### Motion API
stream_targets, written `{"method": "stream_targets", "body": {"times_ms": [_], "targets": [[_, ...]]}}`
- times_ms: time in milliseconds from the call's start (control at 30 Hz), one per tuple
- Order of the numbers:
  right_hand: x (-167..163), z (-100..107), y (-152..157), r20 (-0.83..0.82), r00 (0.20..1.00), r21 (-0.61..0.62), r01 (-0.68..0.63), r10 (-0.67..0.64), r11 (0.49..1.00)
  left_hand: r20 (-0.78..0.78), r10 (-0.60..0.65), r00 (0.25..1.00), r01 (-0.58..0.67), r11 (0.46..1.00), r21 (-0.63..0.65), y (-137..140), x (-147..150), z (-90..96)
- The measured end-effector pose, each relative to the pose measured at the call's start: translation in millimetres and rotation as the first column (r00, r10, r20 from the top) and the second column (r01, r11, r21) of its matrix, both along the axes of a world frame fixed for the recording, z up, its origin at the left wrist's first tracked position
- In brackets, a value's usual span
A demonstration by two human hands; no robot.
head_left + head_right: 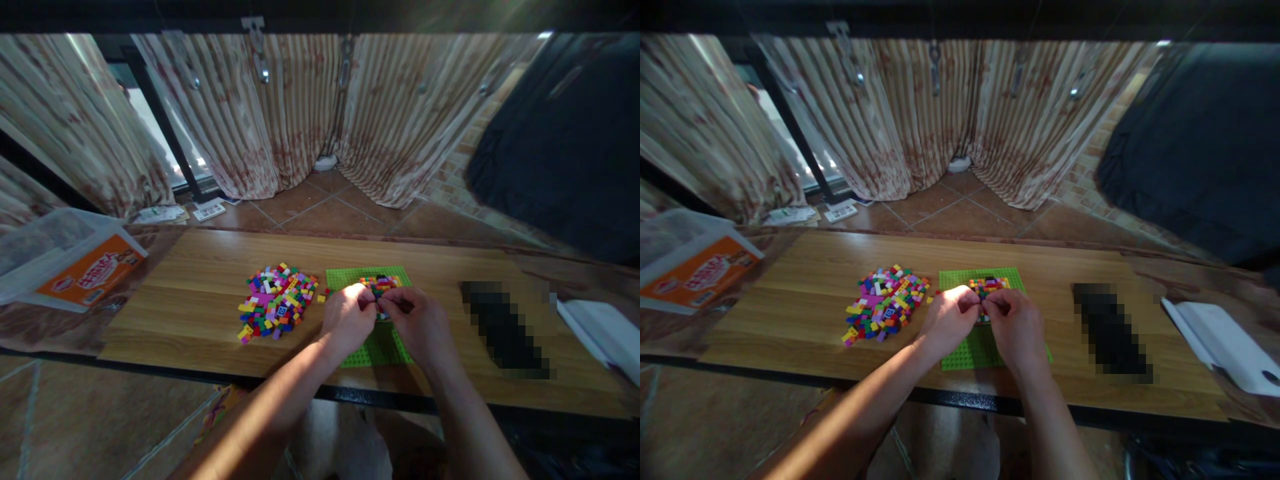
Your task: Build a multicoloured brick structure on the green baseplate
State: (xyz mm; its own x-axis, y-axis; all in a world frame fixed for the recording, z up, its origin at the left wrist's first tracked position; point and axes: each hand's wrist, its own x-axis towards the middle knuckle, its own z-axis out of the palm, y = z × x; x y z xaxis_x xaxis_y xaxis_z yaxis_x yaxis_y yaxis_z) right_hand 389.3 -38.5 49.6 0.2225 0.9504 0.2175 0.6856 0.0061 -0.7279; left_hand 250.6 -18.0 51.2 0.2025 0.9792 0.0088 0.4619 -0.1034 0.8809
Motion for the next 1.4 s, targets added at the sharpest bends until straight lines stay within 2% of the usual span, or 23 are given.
{"method": "stream_targets", "body": {"times_ms": [233, 333, 433, 567, 667, 767, 833, 900, 967, 1033, 1100, 1233, 1400], "targets": [[-1, 3, -5, -0.046, 0.999, 0.062, 0.009, -0.006, 0.998, -0.006, -0.015, 1.0, 0.015, 1.0, 0.019, 0, 0, 0.5], [2, 3, -8, -0.132, 0.987, 0.066, 0.105, -0.095, 0.992, -0.005, 0.013, 1.0, -0.013, 1.0, -0.008, 0, -3, 7.3], [4, 5, -8, -0.251, 0.95, 0.132, 0.225, -0.187, 0.965, 0.028, 0.066, 0.997, -0.066, 0.998, 0.014, 5, -10, 14.1], [-4, 10, -8, -0.268, 0.932, 0.258, 0.314, -0.245, 0.914, 0.191, 0.146, 0.971, -0.162, 0.984, 0.07, 20, -26, 14.4], [-20, 13, -10, -0.194, 0.965, 0.317, 0.234, -0.179, 0.919, 0.341, 0.213, 0.916, -0.26, 0.961, 0.098, 34, -40, 11.5], [-43, 13, -14, -0.06, 0.998, 0.328, 0.009, 0.012, 0.945, 0.463, 0.306, 0.832, -0.384, 0.919, 0.083, 46, -57, 12.3], [-59, 10, -15, 0.044, 0.983, 0.287, -0.184, 0.179, 0.94, 0.547, 0.368, 0.752, -0.449, 0.893, 0.017, 51, -67, 15.7], [-72, 5, -16, 0.126, 0.945, 0.214, -0.323, 0.302, 0.922, 0.611, 0.413, 0.675, -0.488, 0.871, -0.049, 54, -77, 20.2], [-83, -1, -15, 0.189, 0.916, 0.138, -0.383, 0.355, 0.913, 0.652, 0.432, 0.624, -0.499, 0.861, -0.092, 55, -84, 24.3], [-89, -6, -13, 0.238, 0.909, 0.092, -0.373, 0.343, 0.923, 0.677, 0.425, 0.6, -0.483, 0.868, -0.117, 54, -88, 26.7], [-92, -10, -10, 0.272, 0.922, 0.088, -0.31, 0.277, 0.947, 0.692, 0.4, 0.601, -0.445, 0.886, -0.126, 53, -89, 27.4], [-91, -19, -2, 0.36, 0.927, 0.091, -0.15, 0.108, 0.985, 0.663, 0.369, 0.652, -0.377, 0.916, -0.139, 49, -86, 25.4], [-92, -30, 10, 0.433, 0.897, 0.072, -0.137, 0.093, 0.988, 0.574, 0.323, 0.752, -0.321, 0.941, -0.109, 48, -81, 19.1]]}}
